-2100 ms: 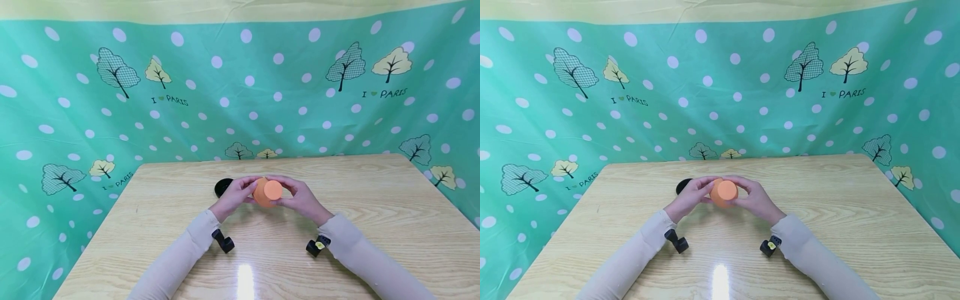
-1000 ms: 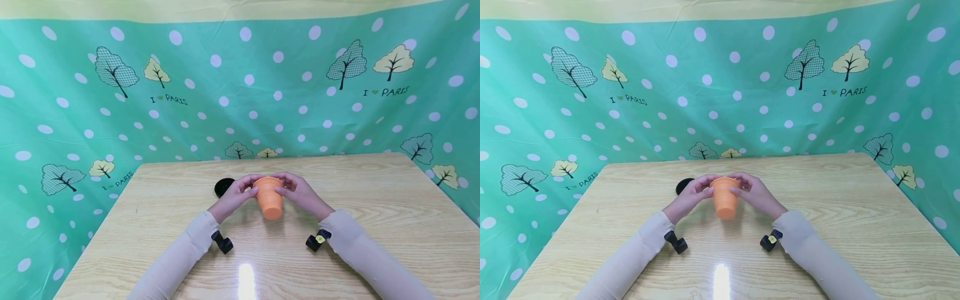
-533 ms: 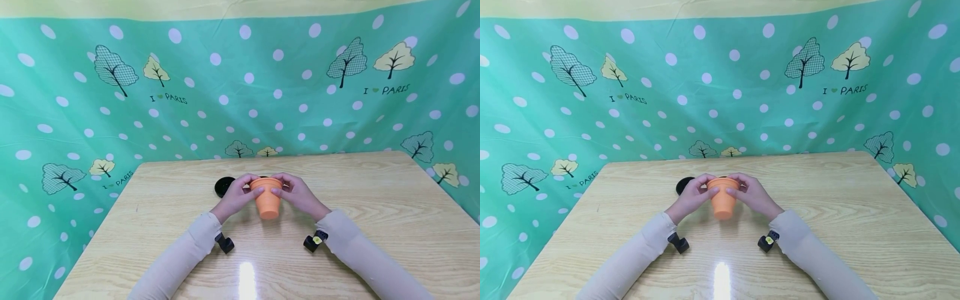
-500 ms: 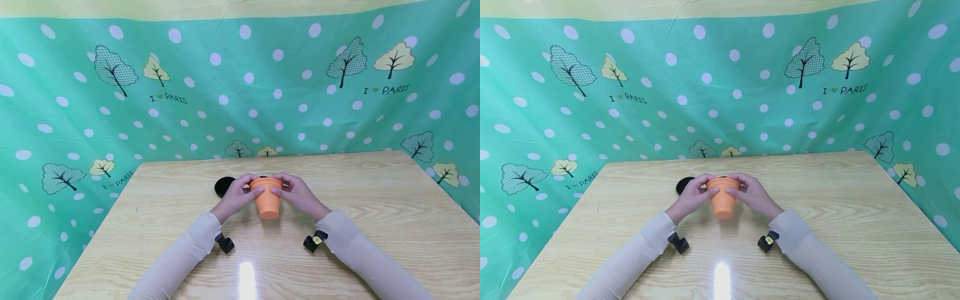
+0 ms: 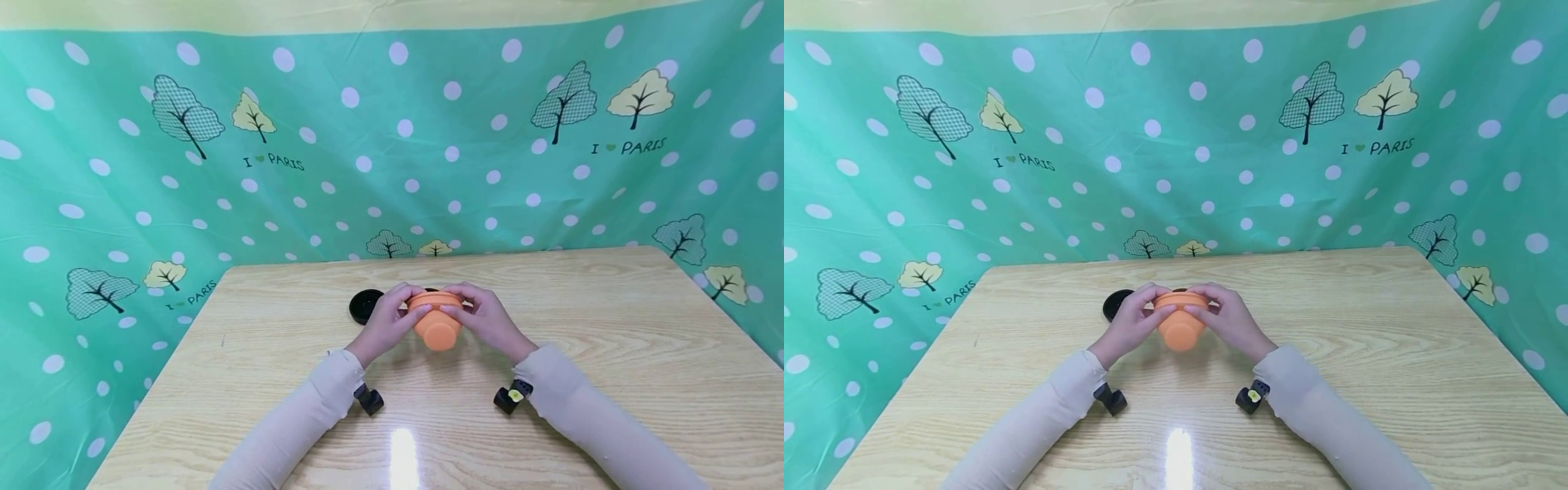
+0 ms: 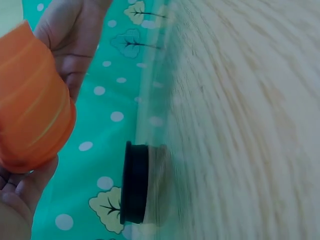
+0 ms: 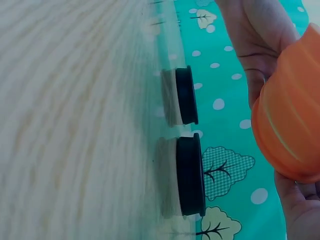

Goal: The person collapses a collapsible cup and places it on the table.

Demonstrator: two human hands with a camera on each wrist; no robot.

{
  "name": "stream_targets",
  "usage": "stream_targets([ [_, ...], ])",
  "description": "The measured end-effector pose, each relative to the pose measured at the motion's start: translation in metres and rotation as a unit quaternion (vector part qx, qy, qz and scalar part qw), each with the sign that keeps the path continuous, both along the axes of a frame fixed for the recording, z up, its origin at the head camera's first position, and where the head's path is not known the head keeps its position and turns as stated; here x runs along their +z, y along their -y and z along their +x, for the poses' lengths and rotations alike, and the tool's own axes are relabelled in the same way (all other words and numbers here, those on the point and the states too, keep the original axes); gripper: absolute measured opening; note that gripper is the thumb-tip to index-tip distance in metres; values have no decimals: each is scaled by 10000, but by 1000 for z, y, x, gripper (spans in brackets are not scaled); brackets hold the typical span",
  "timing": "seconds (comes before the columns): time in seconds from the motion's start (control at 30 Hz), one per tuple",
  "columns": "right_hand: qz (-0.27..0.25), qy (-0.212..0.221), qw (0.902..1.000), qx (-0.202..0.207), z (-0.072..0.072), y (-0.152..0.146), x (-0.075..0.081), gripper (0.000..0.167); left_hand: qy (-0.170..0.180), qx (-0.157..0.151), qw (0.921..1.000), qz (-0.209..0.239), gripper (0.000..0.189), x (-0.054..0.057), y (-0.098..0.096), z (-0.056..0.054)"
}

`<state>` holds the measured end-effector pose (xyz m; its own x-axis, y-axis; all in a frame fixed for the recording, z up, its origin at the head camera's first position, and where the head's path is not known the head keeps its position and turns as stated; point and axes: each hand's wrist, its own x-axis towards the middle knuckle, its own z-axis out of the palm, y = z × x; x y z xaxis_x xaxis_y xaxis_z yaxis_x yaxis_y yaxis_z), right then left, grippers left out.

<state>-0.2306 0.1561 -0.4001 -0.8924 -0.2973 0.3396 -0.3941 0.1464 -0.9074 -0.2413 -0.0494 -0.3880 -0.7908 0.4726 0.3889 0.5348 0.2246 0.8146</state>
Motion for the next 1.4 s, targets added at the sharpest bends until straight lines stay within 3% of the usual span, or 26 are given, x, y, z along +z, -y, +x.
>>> stream_targets([
  [0.13, 24, -89, 9998, -174, 1, 0, 0, 26, 91, 129, 9999, -58, 23, 18, 0, 12],
  [0.33, -13, -251, 9987, -433, 1, 0, 0, 27, 747, 104, 9969, 221, 30, 20, 1, 10],
  [0.47, -233, -270, 9974, -622, 0, -1, 2, 30, 1212, -108, 9914, 480, 34, 20, 2, 7],
  [0.67, -618, -323, 9951, -704, -2, -3, 4, 31, 1472, -407, 9845, 866, 35, 4, 2, -6],
  [0.83, -759, -415, 9940, -665, -3, -3, 2, 32, 1243, -394, 9861, 1028, 35, -4, 0, -10],
  [0.97, -821, -461, 9930, -713, -3, -3, 1, 31, 837, -251, 9921, 902, 32, -6, -3, -8],
  [1.17, -504, -395, 9949, -774, -1, -1, 1, 30, 117, 95, 9979, 638, 25, 6, -7, 3],
  [1.27, -363, -186, 9964, -742, 0, -2, 2, 30, 112, 233, 9979, 593, 26, 15, -7, 8],
  [1.4, -263, 54, 9983, -517, 0, -3, 3, 27, 326, 347, 9973, 554, 30, 17, -4, 8],
])
